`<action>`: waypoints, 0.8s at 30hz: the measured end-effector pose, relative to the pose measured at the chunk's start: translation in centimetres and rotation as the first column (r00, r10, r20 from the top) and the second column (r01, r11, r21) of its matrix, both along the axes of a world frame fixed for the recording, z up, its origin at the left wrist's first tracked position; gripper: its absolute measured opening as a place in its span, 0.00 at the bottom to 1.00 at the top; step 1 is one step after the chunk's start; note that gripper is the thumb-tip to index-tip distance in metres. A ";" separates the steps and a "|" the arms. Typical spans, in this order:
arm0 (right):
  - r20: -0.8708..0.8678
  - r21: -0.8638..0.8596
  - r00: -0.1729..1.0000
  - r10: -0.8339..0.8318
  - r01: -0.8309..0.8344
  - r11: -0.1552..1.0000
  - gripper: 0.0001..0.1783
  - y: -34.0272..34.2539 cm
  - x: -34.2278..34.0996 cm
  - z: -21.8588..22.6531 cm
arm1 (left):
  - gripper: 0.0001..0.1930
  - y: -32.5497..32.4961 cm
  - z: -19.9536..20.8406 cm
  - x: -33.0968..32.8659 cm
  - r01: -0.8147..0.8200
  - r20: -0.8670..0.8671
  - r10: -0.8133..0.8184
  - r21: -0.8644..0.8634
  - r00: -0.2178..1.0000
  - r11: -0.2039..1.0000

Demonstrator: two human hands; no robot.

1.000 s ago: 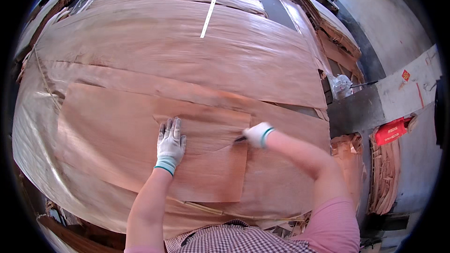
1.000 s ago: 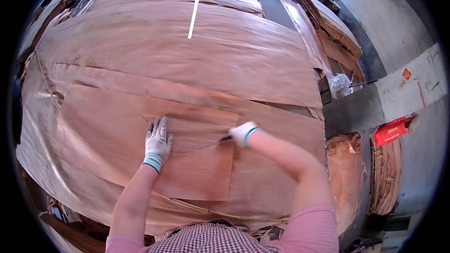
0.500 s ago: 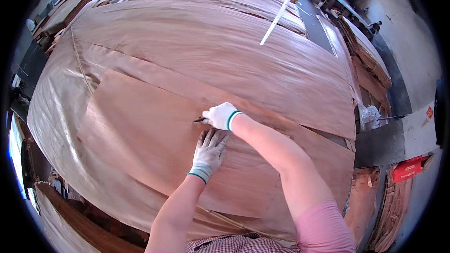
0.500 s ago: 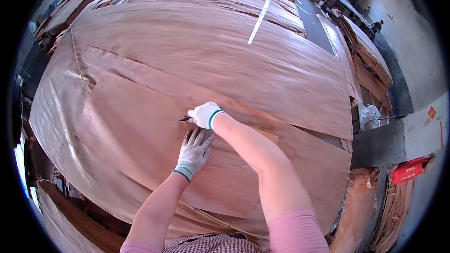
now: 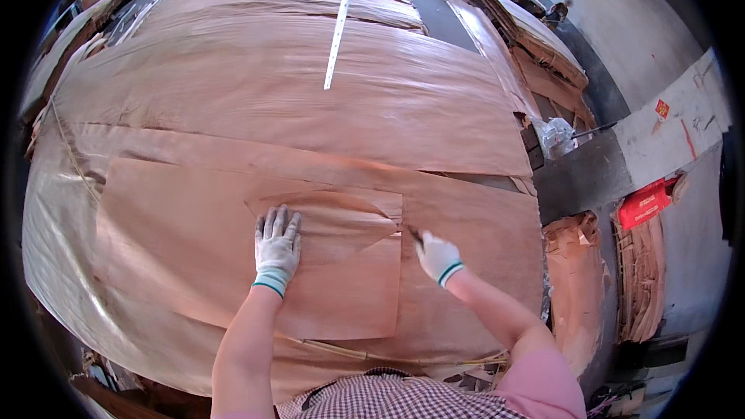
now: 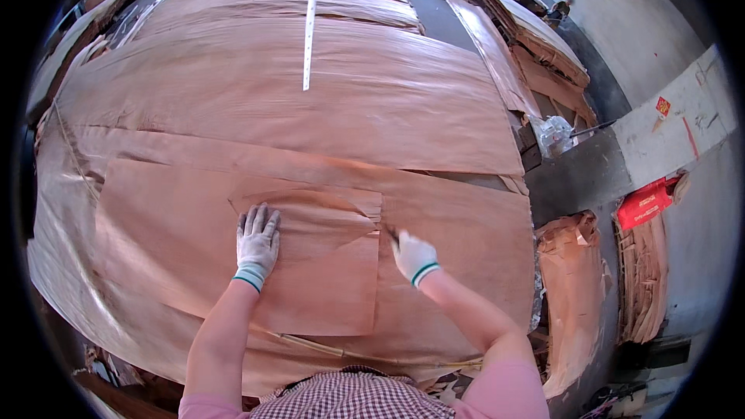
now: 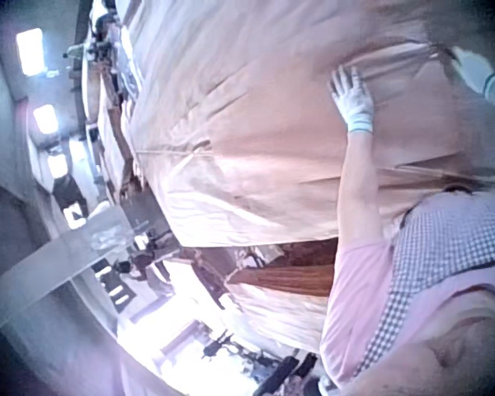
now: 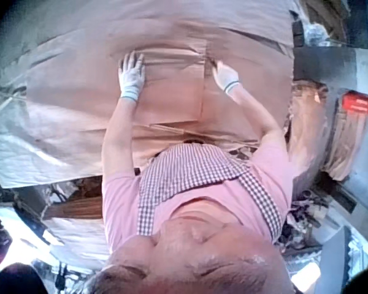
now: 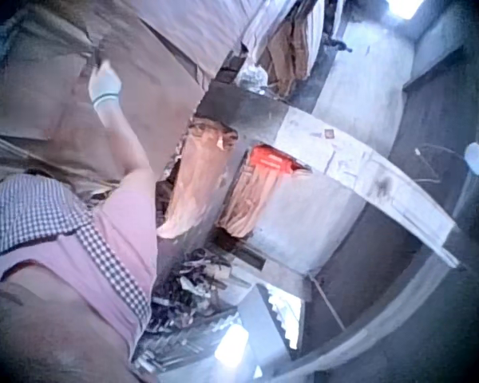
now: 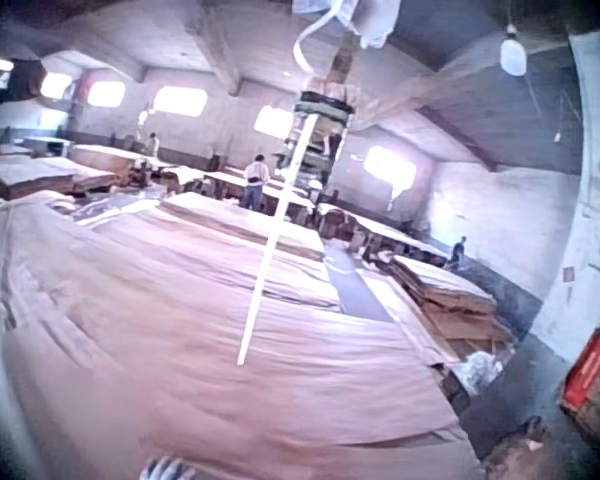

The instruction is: The person repairs wood veneer sheets by cutting out damaged sections and taping on replacement pieces.

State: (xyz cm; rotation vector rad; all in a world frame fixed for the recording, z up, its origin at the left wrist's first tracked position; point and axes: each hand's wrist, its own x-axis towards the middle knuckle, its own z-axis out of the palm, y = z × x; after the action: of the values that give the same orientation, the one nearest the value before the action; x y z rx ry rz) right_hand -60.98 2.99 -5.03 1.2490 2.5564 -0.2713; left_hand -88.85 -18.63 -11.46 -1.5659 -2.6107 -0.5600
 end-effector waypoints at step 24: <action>-0.669 -0.426 0.618 0.412 -0.774 0.469 0.11 -20.9 -0.7 9.2 | 0.24 -11.4 7.6 -5.7 -0.447 0.412 0.180 0.771 0.893 0.454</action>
State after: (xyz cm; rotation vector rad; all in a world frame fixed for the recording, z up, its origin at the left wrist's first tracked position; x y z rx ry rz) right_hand -61.66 -17.87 4.16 -0.1176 2.6253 -1.3610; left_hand -94.53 -30.05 -3.85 -0.6560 -2.0260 -1.7711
